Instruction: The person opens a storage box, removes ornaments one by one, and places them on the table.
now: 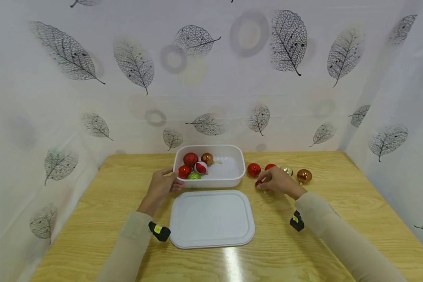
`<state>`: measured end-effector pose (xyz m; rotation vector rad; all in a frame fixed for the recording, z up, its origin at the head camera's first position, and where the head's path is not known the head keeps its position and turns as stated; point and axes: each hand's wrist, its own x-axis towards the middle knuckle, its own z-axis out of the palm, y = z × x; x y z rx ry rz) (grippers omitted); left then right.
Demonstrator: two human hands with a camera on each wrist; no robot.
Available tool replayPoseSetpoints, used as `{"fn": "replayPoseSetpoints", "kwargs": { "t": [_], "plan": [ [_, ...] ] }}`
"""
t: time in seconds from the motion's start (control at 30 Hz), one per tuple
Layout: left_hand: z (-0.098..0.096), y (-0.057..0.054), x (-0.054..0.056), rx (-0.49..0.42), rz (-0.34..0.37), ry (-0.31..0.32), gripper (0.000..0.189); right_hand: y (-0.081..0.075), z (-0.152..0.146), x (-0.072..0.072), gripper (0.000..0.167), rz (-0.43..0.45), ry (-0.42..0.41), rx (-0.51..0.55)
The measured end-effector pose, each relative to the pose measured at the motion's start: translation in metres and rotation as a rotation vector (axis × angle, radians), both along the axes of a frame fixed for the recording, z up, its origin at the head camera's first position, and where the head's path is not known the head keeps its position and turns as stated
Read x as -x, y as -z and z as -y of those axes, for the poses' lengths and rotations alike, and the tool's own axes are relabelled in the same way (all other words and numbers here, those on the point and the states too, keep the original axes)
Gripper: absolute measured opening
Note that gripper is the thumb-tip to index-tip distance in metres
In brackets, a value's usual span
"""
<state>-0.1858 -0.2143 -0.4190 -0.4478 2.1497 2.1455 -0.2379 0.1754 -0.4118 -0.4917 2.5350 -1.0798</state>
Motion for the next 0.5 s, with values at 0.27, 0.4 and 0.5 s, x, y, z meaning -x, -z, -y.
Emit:
{"fn": "replayPoseSetpoints", "kwargs": {
  "t": [0.27,0.4,0.5],
  "plan": [
    [-0.0001,0.0005,0.0004,-0.002,0.001,0.000,0.046,-0.0005,-0.0003,0.0003,0.026,-0.016,0.021,-0.028],
    [0.0002,-0.0002,-0.0002,-0.001,0.004,0.001,0.048,-0.0037,-0.0037,0.0027,0.032,-0.055,0.016,-0.068],
    [0.0005,-0.0006,-0.0006,0.005,0.007,0.005,0.049,-0.0096,-0.0070,0.0048,0.035,-0.069,0.015,-0.071]
  ]
}}
